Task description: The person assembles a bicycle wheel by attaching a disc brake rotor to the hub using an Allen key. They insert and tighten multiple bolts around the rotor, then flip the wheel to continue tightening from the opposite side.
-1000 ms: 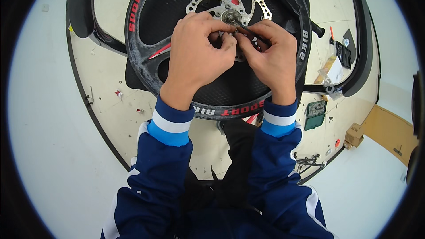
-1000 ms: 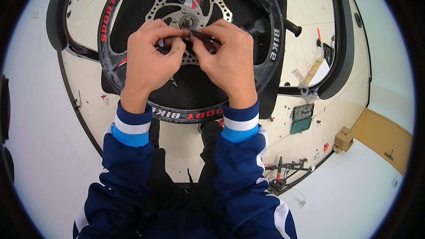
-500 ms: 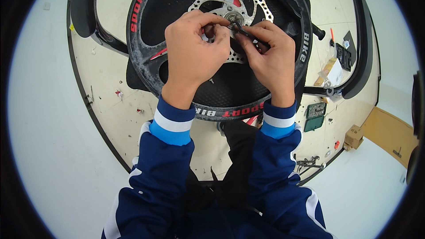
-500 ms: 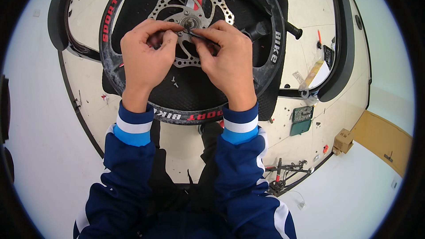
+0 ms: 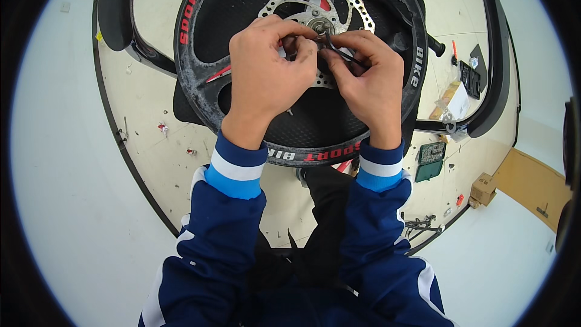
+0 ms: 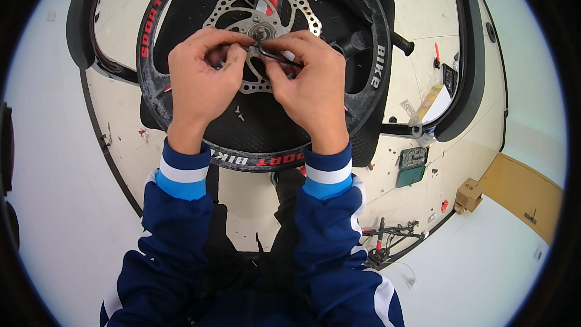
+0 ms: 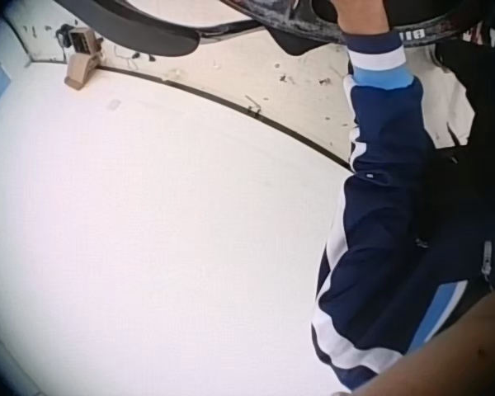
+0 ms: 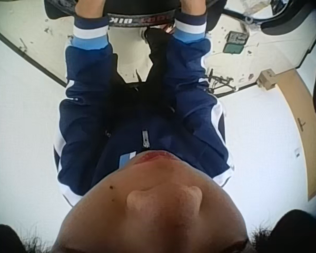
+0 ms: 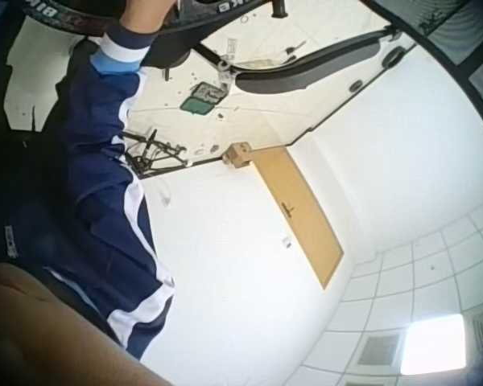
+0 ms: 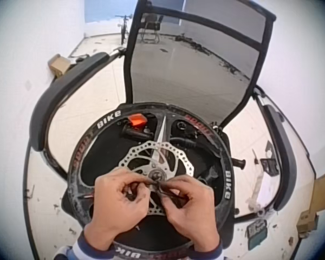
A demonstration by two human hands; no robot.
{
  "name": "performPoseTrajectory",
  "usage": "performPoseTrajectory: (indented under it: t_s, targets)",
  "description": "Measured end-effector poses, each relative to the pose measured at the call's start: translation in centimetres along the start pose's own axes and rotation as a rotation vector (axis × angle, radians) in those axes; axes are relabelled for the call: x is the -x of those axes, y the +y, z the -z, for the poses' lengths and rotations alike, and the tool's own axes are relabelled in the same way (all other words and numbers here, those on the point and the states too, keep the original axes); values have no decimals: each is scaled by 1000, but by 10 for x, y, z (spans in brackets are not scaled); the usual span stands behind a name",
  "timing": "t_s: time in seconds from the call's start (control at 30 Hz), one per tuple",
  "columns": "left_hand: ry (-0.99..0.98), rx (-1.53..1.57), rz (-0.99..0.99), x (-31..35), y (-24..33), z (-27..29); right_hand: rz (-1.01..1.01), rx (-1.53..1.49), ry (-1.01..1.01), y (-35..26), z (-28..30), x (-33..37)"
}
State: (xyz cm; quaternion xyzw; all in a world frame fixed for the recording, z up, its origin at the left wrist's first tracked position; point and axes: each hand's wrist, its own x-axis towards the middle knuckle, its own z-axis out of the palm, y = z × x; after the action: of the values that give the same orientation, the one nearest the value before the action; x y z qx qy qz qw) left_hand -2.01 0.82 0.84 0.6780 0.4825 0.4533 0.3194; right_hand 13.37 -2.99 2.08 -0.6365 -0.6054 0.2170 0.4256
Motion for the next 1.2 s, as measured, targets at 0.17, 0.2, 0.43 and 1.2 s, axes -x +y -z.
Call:
performPoseTrajectory:
  t_s: [0.17,0.2,0.43,1.2]
  targets:
    - [27,26,17,-1,1,1,-61,6,-10,0,2,0]
    - [25,24,19,-1,1,1,-51,9,-12,1,2,0]
    - [14,27,34,-1,0,1,-42,-3,-23,-2,3,0]
    - [23,51,39,-1,0,0,51,88,-9,-2,-3,1]
